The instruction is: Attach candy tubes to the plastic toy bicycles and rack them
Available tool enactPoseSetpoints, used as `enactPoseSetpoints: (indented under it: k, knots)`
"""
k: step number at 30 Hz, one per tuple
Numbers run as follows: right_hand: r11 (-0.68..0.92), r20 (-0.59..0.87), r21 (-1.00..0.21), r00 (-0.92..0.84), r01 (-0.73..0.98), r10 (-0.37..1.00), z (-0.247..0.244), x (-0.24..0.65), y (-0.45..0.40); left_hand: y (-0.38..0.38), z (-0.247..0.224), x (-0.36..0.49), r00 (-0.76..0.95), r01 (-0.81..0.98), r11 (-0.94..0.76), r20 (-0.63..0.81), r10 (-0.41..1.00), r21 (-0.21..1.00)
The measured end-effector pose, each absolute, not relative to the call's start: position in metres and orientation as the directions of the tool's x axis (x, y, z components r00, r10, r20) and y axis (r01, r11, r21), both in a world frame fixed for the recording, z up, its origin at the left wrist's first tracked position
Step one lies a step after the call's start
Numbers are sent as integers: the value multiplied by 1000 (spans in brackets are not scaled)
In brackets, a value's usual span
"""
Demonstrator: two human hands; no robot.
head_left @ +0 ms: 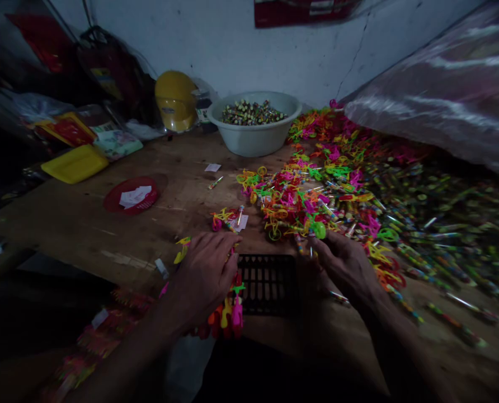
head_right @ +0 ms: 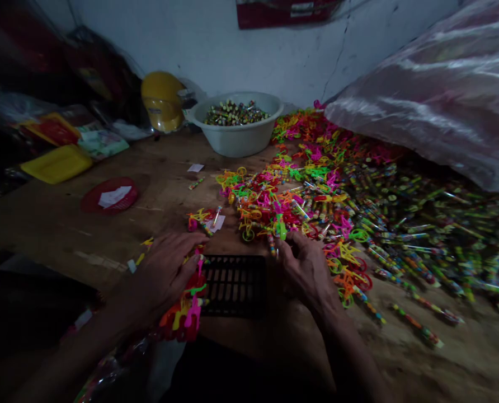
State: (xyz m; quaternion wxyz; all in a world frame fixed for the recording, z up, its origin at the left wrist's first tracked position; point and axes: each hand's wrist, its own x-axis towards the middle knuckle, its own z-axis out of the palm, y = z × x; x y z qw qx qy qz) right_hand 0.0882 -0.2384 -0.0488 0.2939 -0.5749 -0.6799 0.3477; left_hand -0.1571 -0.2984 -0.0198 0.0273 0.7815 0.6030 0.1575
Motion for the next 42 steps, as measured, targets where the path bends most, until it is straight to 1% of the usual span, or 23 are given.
enactPoseSetpoints:
  k: [2,6,8,10,13,14,15,17,18,19,21,22,24,25,28,30,32,35,38,40,42]
  knots:
    - [122,18,-822,-188,556,982,-53,88,-250,-299,-19,-156,218,933,-269,221,951,239]
    - [182,121,-793,-142,582,982,-70,77,-278,-300,-14,-154,209,928,-259,201,957,268]
    - [192,114,-806,-173,560,978,-76,73,-284,-300,-10,-155,207,931,-248,171,963,267]
    - [225,129,-809,-209,544,969,-77,72,-284,-297,-7,-157,208,944,-238,149,967,227]
    - [300,222,-741,-202,601,954,-72,72,-278,-288,-4,-161,209,967,-227,152,966,118]
    - [296,217,-719,-201,629,955,-70,72,-276,-284,-3,-163,217,968,-229,121,969,99]
    - [275,172,-717,-220,640,960,-68,72,-275,-281,-2,-163,222,969,-228,65,973,98]
    - [198,33,-771,-272,605,962,-64,73,-272,-277,-2,-163,219,969,-211,-55,974,130]
    - [149,-3,-806,-256,573,967,-62,74,-270,-276,-1,-163,215,968,-201,-84,973,149]
    - [100,-13,-835,-200,542,980,-61,76,-268,-276,-1,-162,213,966,-197,-82,974,166]
    - [1,-34,-882,-65,470,997,-59,80,-264,-276,-2,-162,225,958,-215,-34,974,191]
    - [-47,-76,-904,-52,426,996,-58,82,-262,-277,-3,-162,235,953,-227,-16,972,199]
    - [-124,-175,-938,-133,325,976,-59,85,-259,-277,-5,-162,239,952,-232,-11,971,201]
    - [-145,-194,-951,-163,273,967,-60,87,-258,-277,-7,-162,235,953,-228,-12,972,198]
    - [-154,-182,-970,-140,188,973,-63,88,-261,-276,-9,-162,221,955,-217,4,975,200]
    - [-168,-200,-973,-216,159,956,-63,86,-267,-275,-8,-160,212,957,-211,15,977,198]
    - [-188,-217,-974,-290,125,932,-61,83,-275,-276,-6,-159,205,963,-200,-13,979,181]
    - [-213,-220,-975,-298,56,929,-59,75,-287,-277,0,-158,193,972,-181,-64,979,151]
    - [-235,-240,-971,-307,53,921,-63,68,-295,-282,3,-156,190,974,-177,-76,979,144]
    - [-169,-191,-981,-298,100,935,-68,63,-299,-287,2,-154,219,966,-207,-66,973,155]
    - [0,-54,-982,-285,186,957,-74,58,-299,-292,-1,-152,254,955,-244,-39,966,170]
